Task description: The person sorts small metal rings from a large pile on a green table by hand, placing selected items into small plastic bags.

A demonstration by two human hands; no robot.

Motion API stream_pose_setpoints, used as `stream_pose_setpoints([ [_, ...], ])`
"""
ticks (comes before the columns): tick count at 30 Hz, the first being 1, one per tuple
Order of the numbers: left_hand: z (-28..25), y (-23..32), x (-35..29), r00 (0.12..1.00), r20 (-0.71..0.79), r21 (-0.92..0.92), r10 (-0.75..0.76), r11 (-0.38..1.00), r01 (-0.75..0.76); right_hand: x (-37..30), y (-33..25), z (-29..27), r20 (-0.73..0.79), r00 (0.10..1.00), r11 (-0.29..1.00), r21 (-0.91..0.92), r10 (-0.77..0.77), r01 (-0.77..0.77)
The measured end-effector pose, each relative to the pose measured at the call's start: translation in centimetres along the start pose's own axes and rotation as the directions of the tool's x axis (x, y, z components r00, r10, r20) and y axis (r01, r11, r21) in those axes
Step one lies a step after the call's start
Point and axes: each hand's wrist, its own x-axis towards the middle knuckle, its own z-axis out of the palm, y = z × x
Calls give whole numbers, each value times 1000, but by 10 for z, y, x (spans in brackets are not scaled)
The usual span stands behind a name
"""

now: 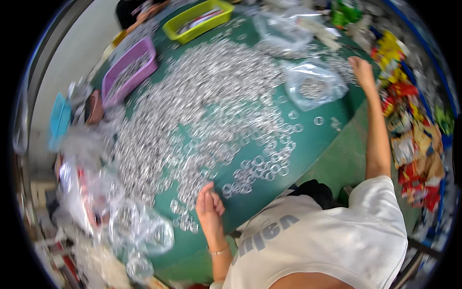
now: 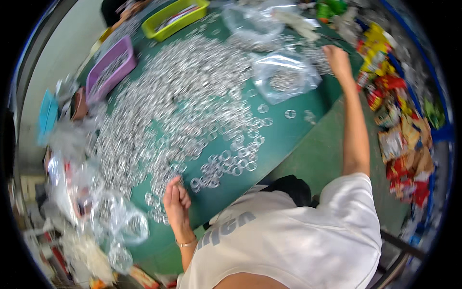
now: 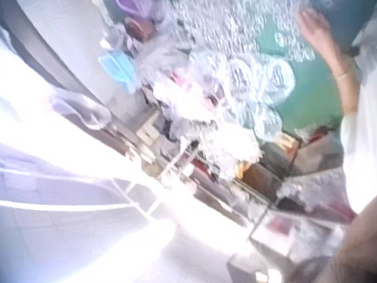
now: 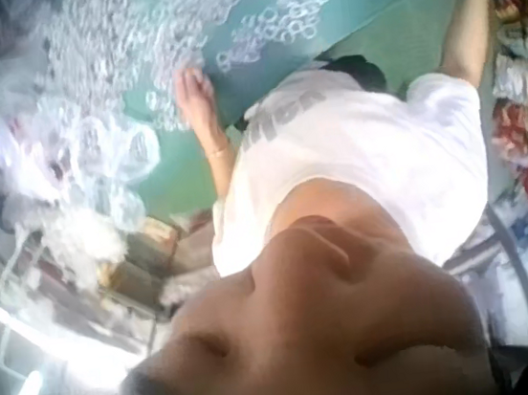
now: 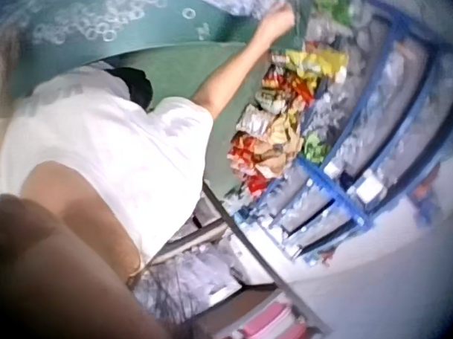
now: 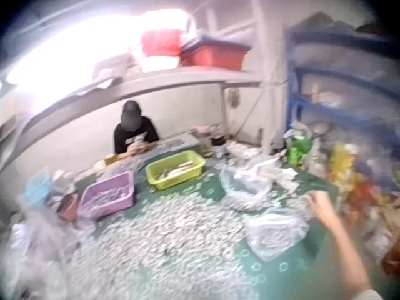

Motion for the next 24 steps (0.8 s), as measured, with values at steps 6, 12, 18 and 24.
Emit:
stream_pose_setpoints([
  [6,-49,-4,24,744,47,919,666,264,-294,-110,-233,-37,401,842,717,697,-362,-23],
  [12,-27,25,23,895,10,964,446,234,-127,-184,-366,18,451,410,570,788,-793,235],
  [18,-54,14,11,866,87,959,493,195,-207,-221,-389,57,440,273,517,687,-855,510],
  [24,-86,6,0,864,-274,752,423,654,-81,-200,-353,52,391,517,632,625,-761,458],
])
